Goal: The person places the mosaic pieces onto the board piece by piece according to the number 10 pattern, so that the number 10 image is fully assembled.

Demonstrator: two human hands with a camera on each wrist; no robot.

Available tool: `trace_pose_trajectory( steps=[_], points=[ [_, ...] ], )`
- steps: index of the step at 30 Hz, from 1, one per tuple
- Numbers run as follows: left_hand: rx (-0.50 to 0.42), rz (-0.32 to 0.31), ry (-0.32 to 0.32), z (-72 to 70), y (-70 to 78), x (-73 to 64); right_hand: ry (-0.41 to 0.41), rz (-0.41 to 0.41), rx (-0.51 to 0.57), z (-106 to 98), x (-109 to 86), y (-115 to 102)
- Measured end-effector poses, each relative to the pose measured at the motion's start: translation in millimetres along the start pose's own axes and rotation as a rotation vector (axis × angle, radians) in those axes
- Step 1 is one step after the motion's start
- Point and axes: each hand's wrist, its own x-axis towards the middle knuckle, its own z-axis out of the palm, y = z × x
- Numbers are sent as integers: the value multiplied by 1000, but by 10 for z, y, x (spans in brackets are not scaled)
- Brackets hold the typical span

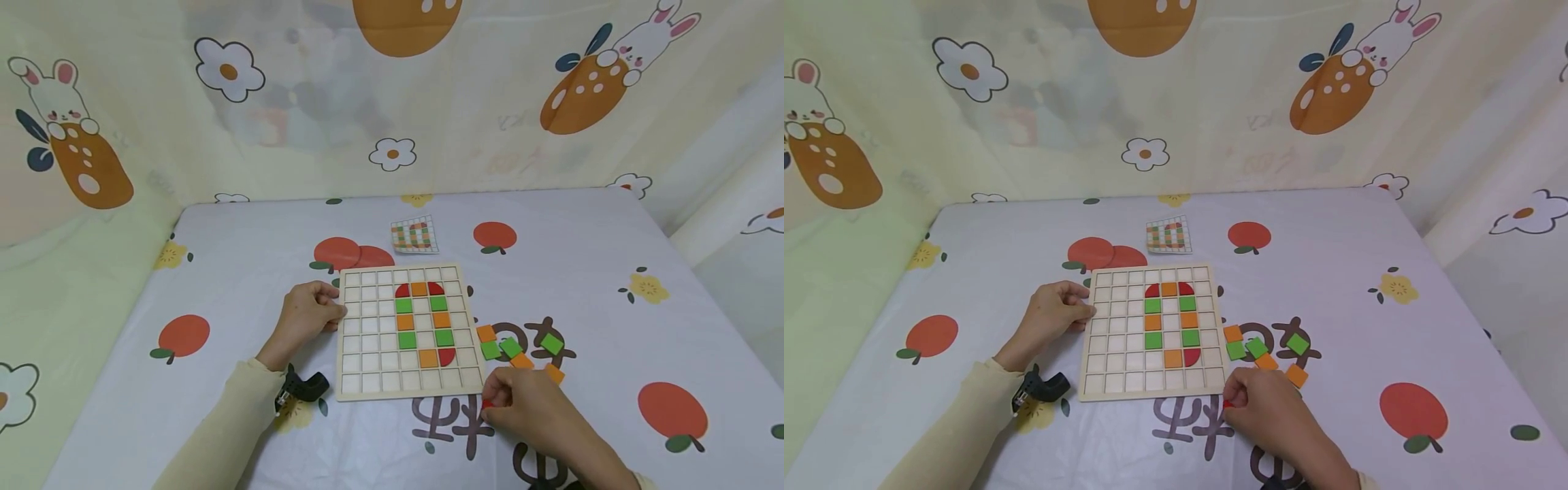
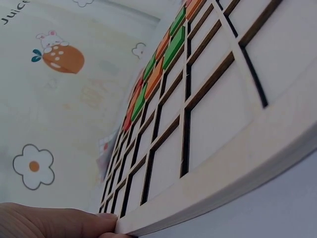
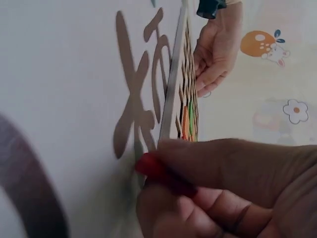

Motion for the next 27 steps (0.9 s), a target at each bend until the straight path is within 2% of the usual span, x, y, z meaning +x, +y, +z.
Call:
trace_pose_trajectory(
  steps=[5,9,12,15,20,27],
  points=[
    [-12,1,-2,-6,7,0,-108,-106,233,-71,120,12],
    [-7,0,-2,-4,10,-4,-217,-119,419,-136,293,-6],
    [2,-1,-1,2,14,-8,-271,-121,498,-164,430,-35],
    [4,-4,1,3,13,-11,-310,-116,532,-170,556,-83],
    [2,-8,4,7,7,-7,-361,-112,529,-151,719,-216],
    [2,-1,4,4,5,-3,-380,-89,513,-102,872,-385]
  ],
)
